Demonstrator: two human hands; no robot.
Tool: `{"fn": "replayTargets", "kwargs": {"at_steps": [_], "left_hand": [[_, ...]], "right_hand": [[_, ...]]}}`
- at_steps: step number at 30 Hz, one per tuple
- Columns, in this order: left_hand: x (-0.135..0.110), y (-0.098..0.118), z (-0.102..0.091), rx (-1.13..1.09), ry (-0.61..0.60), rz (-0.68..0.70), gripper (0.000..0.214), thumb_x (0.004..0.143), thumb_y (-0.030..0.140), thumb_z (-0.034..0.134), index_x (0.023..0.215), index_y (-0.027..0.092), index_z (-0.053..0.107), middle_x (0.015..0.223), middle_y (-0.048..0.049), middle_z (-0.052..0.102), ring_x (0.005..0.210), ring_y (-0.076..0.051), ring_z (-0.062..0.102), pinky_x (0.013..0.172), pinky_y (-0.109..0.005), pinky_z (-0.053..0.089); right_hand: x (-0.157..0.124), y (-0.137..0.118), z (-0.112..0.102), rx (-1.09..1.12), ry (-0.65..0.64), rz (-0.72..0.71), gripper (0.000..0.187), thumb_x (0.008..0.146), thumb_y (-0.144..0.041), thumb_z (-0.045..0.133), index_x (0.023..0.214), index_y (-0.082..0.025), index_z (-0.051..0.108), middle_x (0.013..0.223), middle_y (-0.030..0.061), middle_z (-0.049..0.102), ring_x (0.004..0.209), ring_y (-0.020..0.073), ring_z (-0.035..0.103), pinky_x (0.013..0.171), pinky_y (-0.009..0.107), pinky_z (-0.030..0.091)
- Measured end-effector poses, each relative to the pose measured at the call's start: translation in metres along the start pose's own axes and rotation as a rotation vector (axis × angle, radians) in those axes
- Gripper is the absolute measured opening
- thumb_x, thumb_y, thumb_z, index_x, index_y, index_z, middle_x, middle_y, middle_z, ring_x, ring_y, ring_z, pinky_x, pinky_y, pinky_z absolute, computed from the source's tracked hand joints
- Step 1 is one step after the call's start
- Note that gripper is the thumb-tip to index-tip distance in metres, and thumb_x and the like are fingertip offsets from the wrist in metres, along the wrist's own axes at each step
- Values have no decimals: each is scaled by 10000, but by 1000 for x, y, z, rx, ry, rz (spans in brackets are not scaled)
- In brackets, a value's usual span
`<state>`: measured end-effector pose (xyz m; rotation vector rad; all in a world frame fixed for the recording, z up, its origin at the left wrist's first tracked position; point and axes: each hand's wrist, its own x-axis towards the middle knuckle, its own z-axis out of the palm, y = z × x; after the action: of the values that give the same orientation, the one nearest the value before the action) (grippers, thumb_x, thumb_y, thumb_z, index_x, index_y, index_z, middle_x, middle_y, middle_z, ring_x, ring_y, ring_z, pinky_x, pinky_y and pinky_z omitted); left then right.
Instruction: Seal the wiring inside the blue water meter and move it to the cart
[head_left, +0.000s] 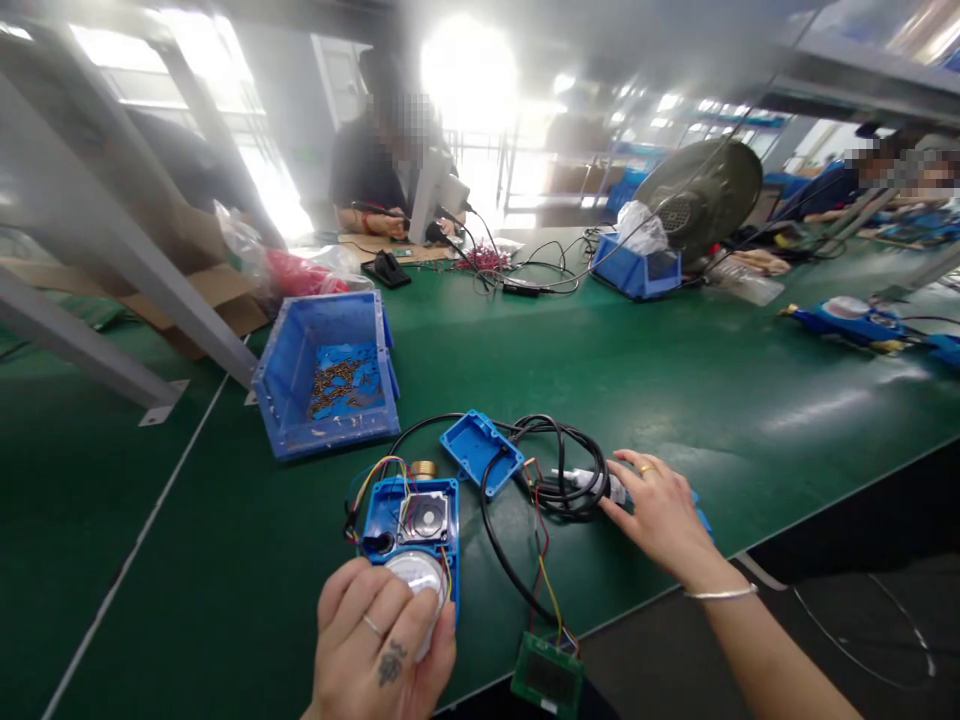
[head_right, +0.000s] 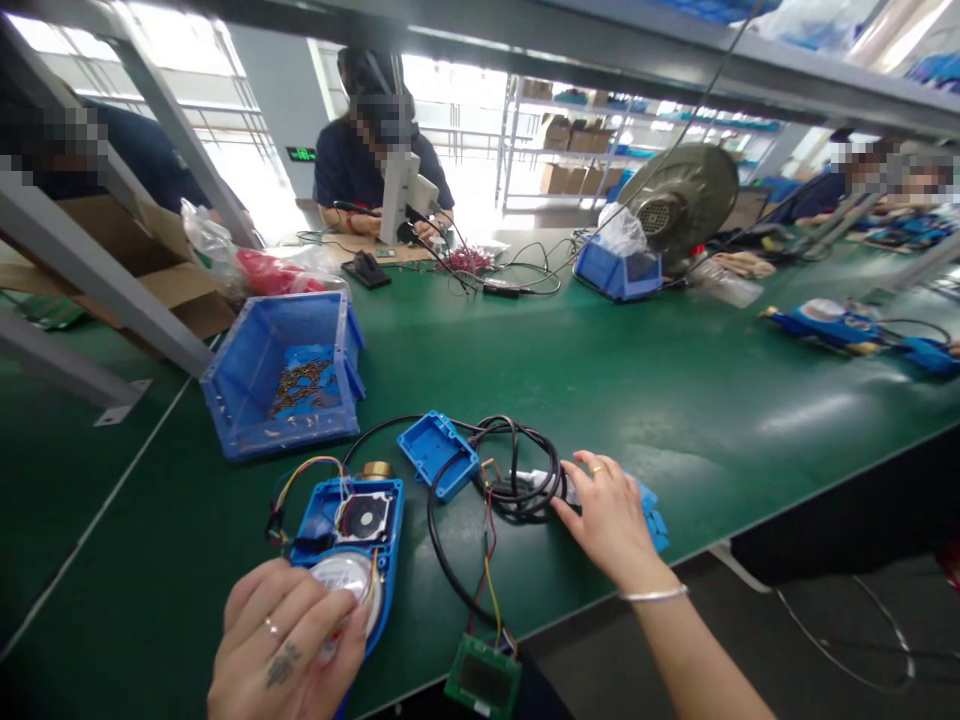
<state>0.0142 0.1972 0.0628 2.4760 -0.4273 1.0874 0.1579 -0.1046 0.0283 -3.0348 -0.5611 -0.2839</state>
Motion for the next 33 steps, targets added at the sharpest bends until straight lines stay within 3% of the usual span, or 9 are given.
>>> {"fn": "replayTargets", "kwargs": {"at_steps": [6, 12, 17, 23, 27, 30, 33], "left_hand": [[7, 4, 1, 12, 35, -37, 110, 776, 74, 613, 712, 152, 569, 582, 14, 529, 582, -122, 465, 707, -320, 385], [9, 3, -1, -7, 16, -21, 123, 771, 45, 610, 725, 151, 565, 598, 9, 537, 589, -124, 466, 706, -316, 385], [7, 2, -2, 3, 18, -5, 136, 759, 36, 618, 727, 155, 560, 600, 12, 538, 589, -124, 468, 704, -313, 390], [10, 5, -2, 2, 41, -24, 142, 778, 48, 603, 709, 162, 554, 588, 16, 528, 584, -119, 457, 701, -307, 381], [11, 6, -1, -5, 46, -24, 141, 777, 46, 598, 707, 161, 555, 584, 13, 527, 588, -122, 463, 699, -307, 380], [7, 5, 0, -19, 41, -47, 122, 761, 61, 619, 720, 158, 558, 600, 2, 531, 606, -135, 453, 713, -327, 381], [3, 6, 1, -9, 18, -64, 99, 754, 90, 635, 740, 159, 565, 612, -3, 533, 623, -143, 445, 728, -341, 380]], "right_hand": [[9, -9, -1, -33, -90, 39, 226, 780, -322, 570, 910, -162, 663, 1156, 121, 609, 1117, 300, 494, 867, 424, 410], [3, -8, -11, 30, -192, 87, 317, 850, -263, 420, 1057, -181, 645, 1161, 102, 628, 1093, 262, 523, 879, 414, 377], [-9, -3, -9, 14, -178, 57, 350, 796, -304, 515, 1107, -190, 629, 1168, 102, 618, 1112, 274, 507, 897, 423, 363], [-6, -16, -10, -73, -182, 176, 206, 801, -316, 523, 894, -155, 611, 971, 115, 634, 954, 276, 551, 764, 384, 374], [-3, -17, -5, -118, -187, 193, 233, 877, -273, 393, 797, -157, 579, 883, 125, 644, 872, 283, 579, 694, 378, 371], [-3, -10, -6, -97, -66, 264, 310, 900, -246, 307, 730, -163, 553, 816, 142, 645, 791, 276, 598, 661, 377, 392], [-6, -7, -22, 122, 229, 418, 334, 908, -314, 298, 773, -163, 564, 767, 138, 650, 722, 263, 616, 630, 371, 443]]}}
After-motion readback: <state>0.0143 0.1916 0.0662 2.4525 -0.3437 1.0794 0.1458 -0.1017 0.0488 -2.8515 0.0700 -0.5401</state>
